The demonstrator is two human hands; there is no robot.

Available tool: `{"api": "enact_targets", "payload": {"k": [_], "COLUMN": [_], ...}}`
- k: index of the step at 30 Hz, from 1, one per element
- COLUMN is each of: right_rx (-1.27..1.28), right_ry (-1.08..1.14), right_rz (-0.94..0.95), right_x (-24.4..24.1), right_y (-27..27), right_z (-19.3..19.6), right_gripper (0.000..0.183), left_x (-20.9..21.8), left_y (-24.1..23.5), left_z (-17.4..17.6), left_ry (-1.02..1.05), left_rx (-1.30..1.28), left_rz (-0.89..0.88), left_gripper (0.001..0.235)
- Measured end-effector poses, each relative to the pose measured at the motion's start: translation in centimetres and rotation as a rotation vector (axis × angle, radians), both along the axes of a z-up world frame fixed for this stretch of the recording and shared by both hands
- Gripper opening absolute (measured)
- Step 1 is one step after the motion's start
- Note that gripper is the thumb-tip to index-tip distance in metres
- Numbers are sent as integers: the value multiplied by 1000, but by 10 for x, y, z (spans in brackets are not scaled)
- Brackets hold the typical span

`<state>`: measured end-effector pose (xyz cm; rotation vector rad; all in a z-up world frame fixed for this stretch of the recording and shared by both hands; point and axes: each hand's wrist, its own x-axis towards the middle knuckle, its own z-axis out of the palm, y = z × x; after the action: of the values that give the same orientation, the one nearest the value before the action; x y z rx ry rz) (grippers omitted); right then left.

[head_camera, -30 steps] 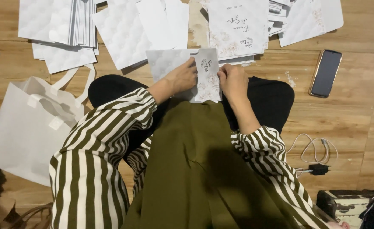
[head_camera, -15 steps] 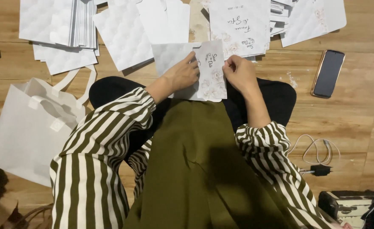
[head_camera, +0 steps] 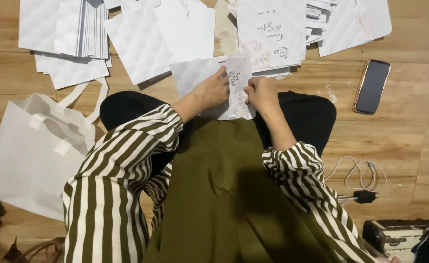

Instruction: A person sitting on the floor is manually inserting printed invitation cards into white envelopes.

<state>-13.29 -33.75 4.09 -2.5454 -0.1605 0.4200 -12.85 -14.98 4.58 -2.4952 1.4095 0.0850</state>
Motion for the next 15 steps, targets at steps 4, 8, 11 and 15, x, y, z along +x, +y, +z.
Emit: {"api": "enact_targets", "payload": {"k": [4,8,11,15], "right_rx": [36,-38,-74,55], "right_ry": [107,85,102,237], "right_rz": [-51,39,37,-38], "right_x": [4,3,15,16], "right_y": [-3,3,-3,-2], "right_z": [12,10,5,7], "right_gripper": [10,10,10,10], "left_x": [0,-5,3,10], "left_y": [-1,-10,-14,-20], "left_z": [15,-15,-8,6], "left_ry": [-27,-88,-74,-47], "left_rx": [-101,-111,-132,-145], "left_rz": [-7,-56,-50,-79], "left_gripper": [12,12,13,15]}}
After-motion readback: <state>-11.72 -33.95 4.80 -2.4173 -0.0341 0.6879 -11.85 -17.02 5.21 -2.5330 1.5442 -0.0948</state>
